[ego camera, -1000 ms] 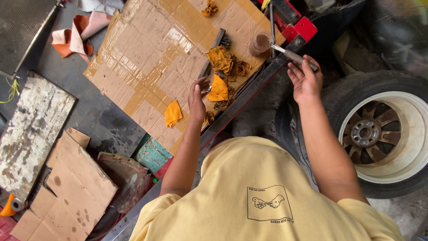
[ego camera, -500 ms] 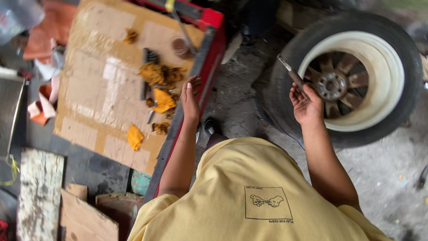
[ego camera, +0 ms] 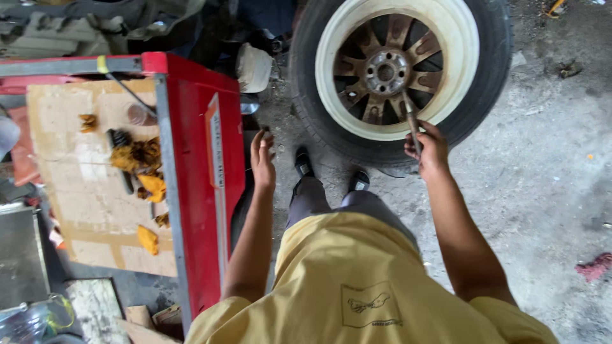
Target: The person cleans a car wheel rim in a service bay, scraping rust and dirt from the spokes and lug area with a small metal tool by hand. They periodically take an orange cloth from the nearby cart to wipe the rim, alternating between scraping and wiping across the wheel face.
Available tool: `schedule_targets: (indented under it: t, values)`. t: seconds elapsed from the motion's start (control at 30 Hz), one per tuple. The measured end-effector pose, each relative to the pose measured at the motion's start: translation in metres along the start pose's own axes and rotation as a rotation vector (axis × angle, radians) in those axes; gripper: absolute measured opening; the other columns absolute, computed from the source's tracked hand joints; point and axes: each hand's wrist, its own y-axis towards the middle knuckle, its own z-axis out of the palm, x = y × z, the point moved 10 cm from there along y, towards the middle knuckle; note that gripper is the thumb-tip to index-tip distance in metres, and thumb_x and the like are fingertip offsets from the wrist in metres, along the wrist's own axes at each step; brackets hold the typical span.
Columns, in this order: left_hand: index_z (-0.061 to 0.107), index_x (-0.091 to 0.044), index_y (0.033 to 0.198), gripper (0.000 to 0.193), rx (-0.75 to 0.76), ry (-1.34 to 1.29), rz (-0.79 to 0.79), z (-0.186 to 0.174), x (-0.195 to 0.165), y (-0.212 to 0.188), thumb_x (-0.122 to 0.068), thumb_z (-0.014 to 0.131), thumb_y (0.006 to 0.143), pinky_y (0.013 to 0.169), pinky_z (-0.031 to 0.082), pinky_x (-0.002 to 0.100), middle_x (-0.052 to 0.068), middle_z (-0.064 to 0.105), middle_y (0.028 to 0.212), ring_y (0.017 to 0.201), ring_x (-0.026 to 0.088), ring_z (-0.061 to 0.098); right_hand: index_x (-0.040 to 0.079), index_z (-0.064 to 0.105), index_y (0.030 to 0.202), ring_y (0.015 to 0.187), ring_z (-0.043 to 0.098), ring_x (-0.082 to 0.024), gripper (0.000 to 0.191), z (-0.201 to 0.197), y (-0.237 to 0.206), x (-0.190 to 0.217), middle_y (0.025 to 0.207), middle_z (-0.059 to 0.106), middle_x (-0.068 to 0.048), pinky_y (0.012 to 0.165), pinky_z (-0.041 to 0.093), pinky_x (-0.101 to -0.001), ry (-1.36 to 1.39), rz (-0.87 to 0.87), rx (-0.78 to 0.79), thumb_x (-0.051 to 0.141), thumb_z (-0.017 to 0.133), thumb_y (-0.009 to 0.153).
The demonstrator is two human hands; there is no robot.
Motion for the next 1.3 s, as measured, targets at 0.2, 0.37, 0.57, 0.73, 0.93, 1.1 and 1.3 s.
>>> schedule_targets:
  t: [0.2, 0.37, 0.57, 0.73, 0.93, 1.1, 1.3]
  values:
    - [0.052, -0.006, 0.148, 0.047, 0.034, 0.026, 0.131, 0.065, -0.015, 0.053, -0.035, 0.050, 0.110, 0.118, 0.041, 0.042, 0.014, 0.059, 0.147, 0.139, 0.027, 0.055, -0.001, 0.066, 0.127, 0.056, 0.051, -0.010, 0.034, -0.028, 0.043, 0.019, 0.076, 0.061, -0.003, 0.049, 0.039, -0.0271, -0.202, -0.020, -0.039, 0.018, 0.052, 0.103]
    - [0.053, -0.003, 0.146, 0.055, 0.044, 0.507, 0.153, 0.130, -0.033, 0.131, -0.035, 0.058, 0.101, 0.120, 0.036, 0.044, 0.019, 0.054, 0.150, 0.143, 0.033, 0.046, 0.002, 0.062, 0.121, 0.056, 0.052, -0.008, 0.030, 0.021, 0.092, 0.033, 0.072, 0.057, -0.002, 0.050, 0.041, -0.0261, -0.365, -0.124, 0.074, 0.028, 0.053, 0.108]
    - [0.029, -0.011, 0.161, 0.076, -0.056, 0.819, 0.288, 0.197, -0.060, 0.227, -0.042, 0.064, 0.102, 0.122, 0.028, 0.050, 0.030, 0.023, 0.166, 0.153, 0.045, 0.022, 0.007, 0.063, 0.144, 0.066, 0.062, -0.019, 0.048, 0.140, 0.153, 0.062, 0.114, 0.065, -0.024, 0.058, 0.050, -0.0335, -1.216, -0.883, 0.328, 0.006, 0.050, 0.099]
    - [0.019, -0.018, 0.162, 0.088, -0.134, 0.870, 0.027, 0.211, -0.022, 0.263, -0.058, 0.058, 0.095, 0.111, 0.042, 0.048, 0.021, 0.031, 0.163, 0.142, 0.041, 0.043, -0.004, 0.059, 0.137, 0.091, 0.066, -0.041, 0.051, 0.156, 0.248, 0.029, 0.103, 0.070, -0.028, 0.079, 0.053, -0.0463, -0.880, -0.291, 0.206, 0.038, 0.058, 0.109]
    - [0.027, -0.020, 0.161, 0.083, -0.147, 0.882, 0.043, 0.206, 0.006, 0.280, -0.060, 0.057, 0.095, 0.109, 0.045, 0.047, 0.016, 0.042, 0.161, 0.139, 0.039, 0.050, -0.002, 0.066, 0.125, 0.104, 0.067, -0.046, 0.040, 0.188, 0.273, 0.016, 0.120, 0.068, -0.031, 0.090, 0.053, -0.0497, -1.073, -0.607, 0.246, 0.031, 0.048, 0.114]
    - [0.030, -0.019, 0.162, 0.081, -0.143, 0.895, 0.036, 0.199, 0.025, 0.287, -0.059, 0.058, 0.097, 0.112, 0.044, 0.047, 0.016, 0.044, 0.160, 0.142, 0.040, 0.048, -0.005, 0.065, 0.126, 0.105, 0.064, -0.046, 0.048, 0.172, 0.290, -0.023, 0.117, 0.067, -0.029, 0.088, 0.050, -0.0478, -0.802, -0.258, 0.214, 0.037, 0.052, 0.108]
    - [0.028, -0.020, 0.161, 0.082, -0.135, 0.916, -0.001, 0.197, 0.034, 0.292, -0.061, 0.056, 0.097, 0.111, 0.045, 0.048, 0.014, 0.043, 0.161, 0.142, 0.038, 0.049, -0.003, 0.061, 0.133, 0.090, 0.070, -0.034, 0.054, 0.159, 0.291, -0.045, 0.104, 0.071, -0.025, 0.080, 0.052, -0.0413, -0.619, 0.067, 0.168, 0.041, 0.052, 0.101]
